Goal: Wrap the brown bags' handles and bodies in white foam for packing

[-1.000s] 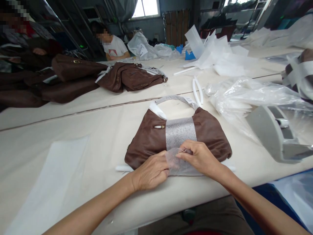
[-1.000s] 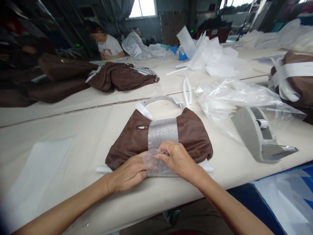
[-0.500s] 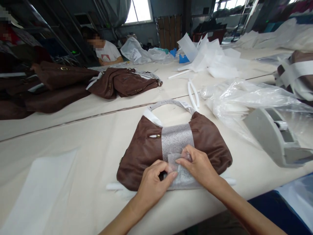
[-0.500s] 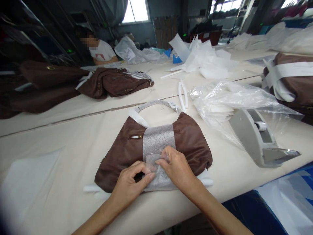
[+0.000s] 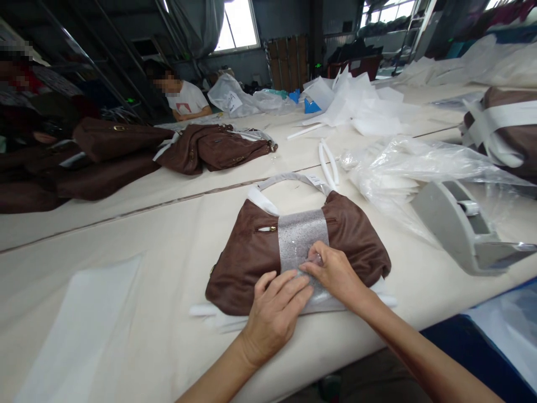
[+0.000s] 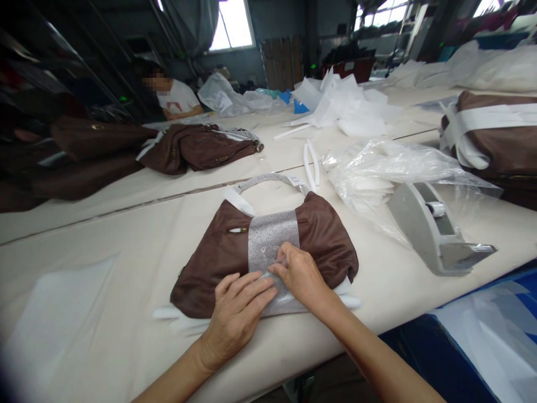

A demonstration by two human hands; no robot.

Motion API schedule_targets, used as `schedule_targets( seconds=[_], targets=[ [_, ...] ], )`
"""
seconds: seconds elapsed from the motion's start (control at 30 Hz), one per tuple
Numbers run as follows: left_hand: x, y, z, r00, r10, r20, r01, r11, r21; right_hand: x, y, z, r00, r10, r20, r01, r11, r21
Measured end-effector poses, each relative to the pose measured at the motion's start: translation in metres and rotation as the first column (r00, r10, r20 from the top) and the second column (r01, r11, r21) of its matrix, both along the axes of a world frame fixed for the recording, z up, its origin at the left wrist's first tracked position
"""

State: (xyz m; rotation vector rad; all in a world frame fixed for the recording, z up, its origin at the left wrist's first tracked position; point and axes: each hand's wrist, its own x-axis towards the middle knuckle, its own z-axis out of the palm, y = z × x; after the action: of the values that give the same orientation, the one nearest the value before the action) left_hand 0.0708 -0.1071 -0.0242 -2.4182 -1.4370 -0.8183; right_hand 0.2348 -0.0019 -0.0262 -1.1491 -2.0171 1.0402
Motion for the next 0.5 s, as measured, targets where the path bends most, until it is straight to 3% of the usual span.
schedule_targets(
  seconds=[0.13, 0.23, 0.37, 0.43, 0.5],
  targets=[
    [-0.002, 0.004, 0.002, 0.991, -0.033, -0.128, 0.011, 0.985, -0.170, 0.002, 0.004, 0.000, 0.999, 0.010, -0.047, -0.013, 0.999, -0.052],
    [-0.002, 0.005, 0.002, 0.989, -0.010, -0.149, -0.023, 0.976, -0.215, 0.006, 0.009, 0.005, 0.992, 0.031, -0.119, -0.055, 0.977, -0.208],
    [0.000, 0.004, -0.001, 0.993, 0.005, -0.115, -0.033, 0.971, -0.238, 0.017, 0.022, 0.017, 0.958, 0.105, -0.267, -0.218, 0.872, -0.438],
    [0.001, 0.004, -0.002, 0.995, 0.006, -0.102, -0.031, 0.970, -0.243, 0.024, 0.030, 0.024, 0.949, 0.151, -0.275, -0.274, 0.827, -0.492],
    [0.001, 0.004, -0.003, 0.996, 0.011, -0.090, -0.032, 0.970, -0.242, 0.029, 0.039, 0.029, 0.957, 0.174, -0.233, -0.272, 0.815, -0.512]
  ],
)
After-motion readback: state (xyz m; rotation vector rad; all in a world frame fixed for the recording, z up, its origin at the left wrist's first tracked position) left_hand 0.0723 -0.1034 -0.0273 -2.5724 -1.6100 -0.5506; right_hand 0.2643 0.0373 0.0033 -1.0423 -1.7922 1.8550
